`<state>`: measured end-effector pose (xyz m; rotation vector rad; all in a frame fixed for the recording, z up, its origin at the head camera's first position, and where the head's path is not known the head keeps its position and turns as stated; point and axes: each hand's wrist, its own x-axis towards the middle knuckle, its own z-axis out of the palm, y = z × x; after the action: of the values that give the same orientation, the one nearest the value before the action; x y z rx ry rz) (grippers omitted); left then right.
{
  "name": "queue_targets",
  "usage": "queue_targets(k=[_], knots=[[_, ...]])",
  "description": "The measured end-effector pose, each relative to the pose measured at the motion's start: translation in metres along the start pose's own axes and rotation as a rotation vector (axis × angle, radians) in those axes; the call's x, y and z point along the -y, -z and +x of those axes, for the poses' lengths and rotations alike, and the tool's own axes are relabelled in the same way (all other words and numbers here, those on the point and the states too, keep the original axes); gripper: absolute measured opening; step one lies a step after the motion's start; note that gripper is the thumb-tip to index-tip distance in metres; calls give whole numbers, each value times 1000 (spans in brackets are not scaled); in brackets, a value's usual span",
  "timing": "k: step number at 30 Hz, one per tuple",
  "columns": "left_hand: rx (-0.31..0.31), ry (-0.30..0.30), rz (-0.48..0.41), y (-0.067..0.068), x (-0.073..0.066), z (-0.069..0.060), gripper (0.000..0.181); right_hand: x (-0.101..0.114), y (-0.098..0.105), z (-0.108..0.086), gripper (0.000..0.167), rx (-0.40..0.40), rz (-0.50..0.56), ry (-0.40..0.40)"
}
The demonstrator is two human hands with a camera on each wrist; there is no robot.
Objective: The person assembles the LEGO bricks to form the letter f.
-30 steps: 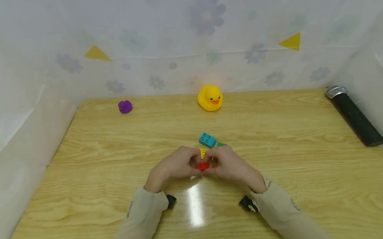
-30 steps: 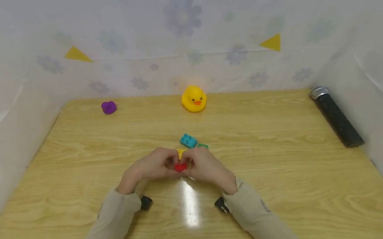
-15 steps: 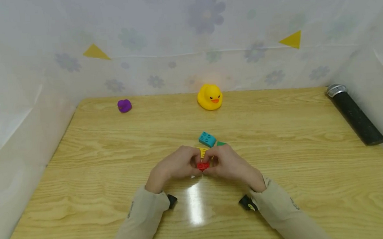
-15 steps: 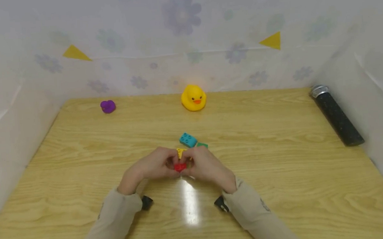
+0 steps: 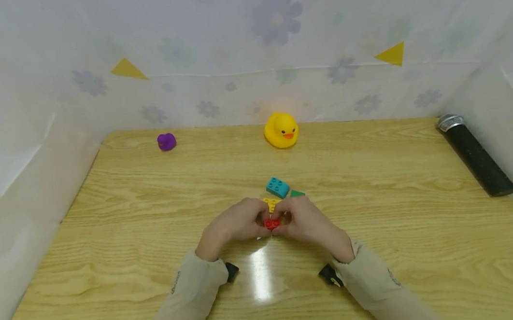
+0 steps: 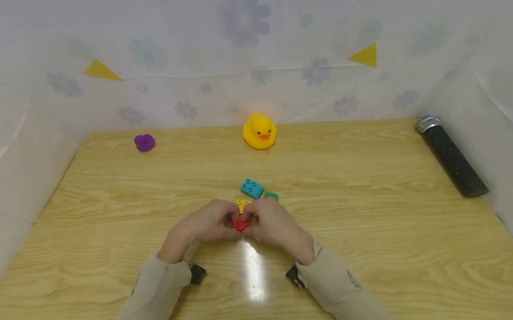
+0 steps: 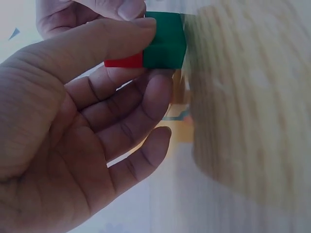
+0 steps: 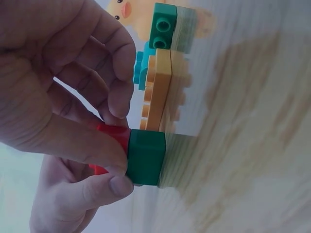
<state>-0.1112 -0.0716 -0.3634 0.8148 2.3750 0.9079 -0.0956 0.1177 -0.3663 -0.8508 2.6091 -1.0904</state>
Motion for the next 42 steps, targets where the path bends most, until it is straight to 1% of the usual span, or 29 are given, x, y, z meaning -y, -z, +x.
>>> queue_targets(k=[6, 9, 14, 19, 26, 30, 36, 42], knots=[[5, -4, -17, 1, 1, 0, 16, -1, 1, 0, 14, 29, -3, -35], [7, 14, -11, 2, 1, -1, 15, -1, 1, 0, 14, 43, -23, -25], [9, 42, 29, 2, 3, -3, 15, -5, 2, 0, 16, 93, -50, 9], [1, 36, 61, 1, 6, -2, 17, -8, 3, 0, 16, 116, -45, 25], [3, 27, 67, 2, 5, -3, 18, -9, 6, 1, 16, 186, -24, 41], [7, 41, 63, 1, 5, -3, 20, -9, 7, 1, 15, 211, -16, 47], [18, 84, 51, 1, 4, -3, 21, -8, 13, 0, 14, 215, 11, 54], [11, 88, 59, 0, 5, -3, 21, -13, 19, -1, 12, 168, 7, 57]])
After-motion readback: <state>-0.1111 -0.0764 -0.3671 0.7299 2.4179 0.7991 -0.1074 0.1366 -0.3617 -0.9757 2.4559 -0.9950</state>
